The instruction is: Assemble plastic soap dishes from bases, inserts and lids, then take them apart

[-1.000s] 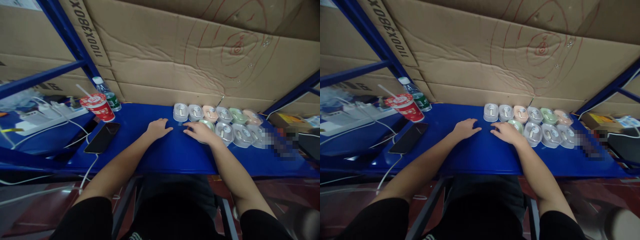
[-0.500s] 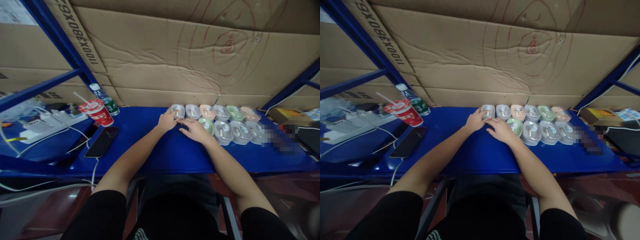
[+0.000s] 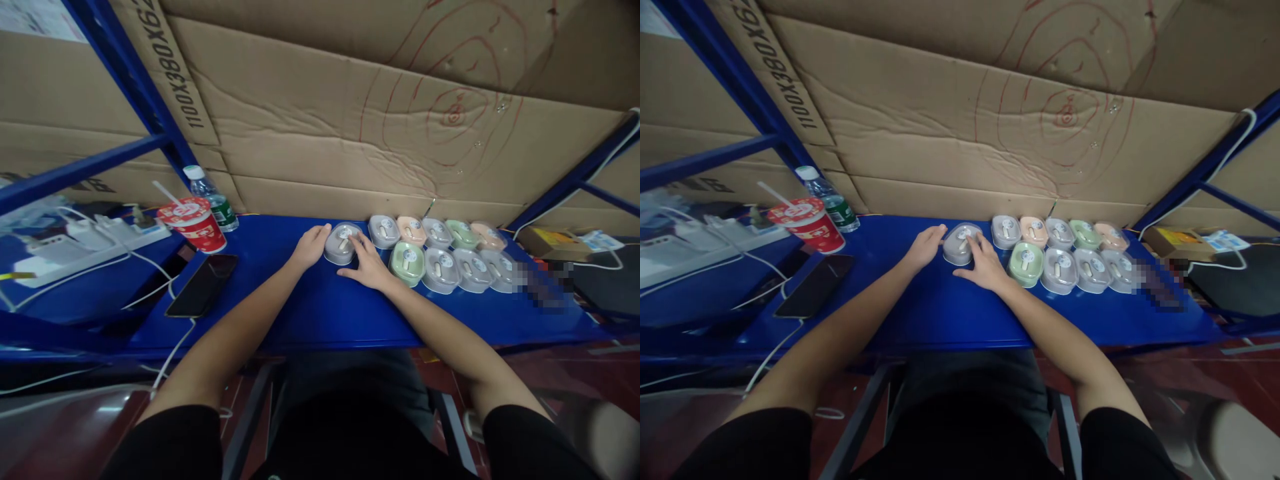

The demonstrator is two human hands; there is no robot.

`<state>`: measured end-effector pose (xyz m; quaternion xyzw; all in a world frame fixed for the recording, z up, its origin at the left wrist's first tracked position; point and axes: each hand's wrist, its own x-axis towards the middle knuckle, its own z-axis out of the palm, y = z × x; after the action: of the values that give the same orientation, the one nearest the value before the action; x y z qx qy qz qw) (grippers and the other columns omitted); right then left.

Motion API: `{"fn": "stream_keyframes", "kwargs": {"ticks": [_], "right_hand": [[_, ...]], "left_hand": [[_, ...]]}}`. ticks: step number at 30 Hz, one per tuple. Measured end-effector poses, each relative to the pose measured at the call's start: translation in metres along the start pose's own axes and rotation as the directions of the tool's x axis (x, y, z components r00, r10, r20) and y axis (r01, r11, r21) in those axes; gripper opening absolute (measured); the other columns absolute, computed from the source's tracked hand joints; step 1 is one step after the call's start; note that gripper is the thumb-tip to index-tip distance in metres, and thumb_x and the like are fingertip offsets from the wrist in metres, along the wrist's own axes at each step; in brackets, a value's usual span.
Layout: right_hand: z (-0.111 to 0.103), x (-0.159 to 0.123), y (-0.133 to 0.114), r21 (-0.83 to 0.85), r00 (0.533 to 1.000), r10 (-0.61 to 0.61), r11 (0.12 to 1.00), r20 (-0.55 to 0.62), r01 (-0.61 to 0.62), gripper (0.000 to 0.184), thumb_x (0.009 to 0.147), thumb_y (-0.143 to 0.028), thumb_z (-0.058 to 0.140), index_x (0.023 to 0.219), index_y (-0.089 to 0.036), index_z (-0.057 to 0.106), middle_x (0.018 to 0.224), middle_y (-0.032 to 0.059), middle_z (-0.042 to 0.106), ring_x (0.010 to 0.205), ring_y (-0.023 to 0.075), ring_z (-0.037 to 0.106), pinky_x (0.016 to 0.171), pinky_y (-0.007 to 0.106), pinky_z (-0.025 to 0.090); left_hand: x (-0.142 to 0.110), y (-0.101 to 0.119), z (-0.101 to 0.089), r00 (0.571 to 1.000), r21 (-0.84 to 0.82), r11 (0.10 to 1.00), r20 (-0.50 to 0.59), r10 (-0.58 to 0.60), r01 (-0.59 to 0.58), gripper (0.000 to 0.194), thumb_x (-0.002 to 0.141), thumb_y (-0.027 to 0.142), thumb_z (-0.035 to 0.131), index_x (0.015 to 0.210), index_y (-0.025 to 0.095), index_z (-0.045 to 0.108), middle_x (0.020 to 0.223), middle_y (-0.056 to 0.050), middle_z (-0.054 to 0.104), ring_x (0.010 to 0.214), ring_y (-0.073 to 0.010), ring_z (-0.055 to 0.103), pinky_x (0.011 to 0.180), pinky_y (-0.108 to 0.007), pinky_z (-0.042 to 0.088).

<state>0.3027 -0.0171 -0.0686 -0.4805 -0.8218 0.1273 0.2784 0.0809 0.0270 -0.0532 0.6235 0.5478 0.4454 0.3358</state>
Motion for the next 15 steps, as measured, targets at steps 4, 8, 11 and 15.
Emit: {"fn": "stream_keyframes", "kwargs": {"ticks": [4,8,11,15], "right_hand": [[-0.007,0.018,0.011,0.014,0.983,-0.181,0.983,0.025,0.181,0.086,0.079,-0.054,0.084,0.154,-0.022,0.055,0.168,0.0198,0.041,0.156,0.0425,0.037,0.125,0.069,0.03],[-0.008,0.037,0.016,0.062,0.971,-0.238,0.97,0.018,0.236,0.045,0.093,-0.031,0.062,0.137,-0.028,0.071,0.165,0.01,0.048,0.154,0.0364,0.043,0.125,0.067,0.031],[0.003,0.036,0.006,0.132,0.985,-0.158,0.977,-0.069,0.166,0.04,0.101,-0.035,0.052,0.135,-0.027,0.073,0.16,0.0112,0.053,0.149,0.0324,0.05,0.126,0.06,0.035],[0.016,0.022,-0.013,0.117,0.996,-0.068,0.99,-0.05,0.073,0.088,0.081,-0.062,0.082,0.155,-0.024,0.054,0.169,0.0179,0.037,0.156,0.0412,0.039,0.125,0.064,0.036]], "left_hand": [[0.001,0.0,-0.012,1.0,0.055,0.998,-0.006,-0.002,0.003,0.063,0.095,0.07,0.058,0.127,0.018,0.07,0.14,-0.019,0.067,0.131,-0.0339,0.064,0.108,-0.045,0.052],[-0.002,-0.004,-0.029,0.995,0.12,0.991,-0.093,-0.047,0.059,0.069,0.092,0.066,0.065,0.141,0.017,0.063,0.167,-0.023,0.038,0.136,-0.0331,0.061,0.119,-0.047,0.044],[-0.002,-0.009,-0.03,0.994,0.099,0.994,-0.105,-0.025,0.035,0.057,0.1,0.061,0.055,0.136,0.018,0.065,0.163,-0.02,0.046,0.146,-0.0322,0.052,0.125,-0.048,0.037],[-0.002,-0.015,-0.022,0.996,0.049,0.996,-0.049,0.078,-0.075,0.054,0.105,0.059,0.042,0.135,0.02,0.065,0.153,-0.015,0.06,0.157,-0.0287,0.039,0.13,-0.047,0.027]]}}
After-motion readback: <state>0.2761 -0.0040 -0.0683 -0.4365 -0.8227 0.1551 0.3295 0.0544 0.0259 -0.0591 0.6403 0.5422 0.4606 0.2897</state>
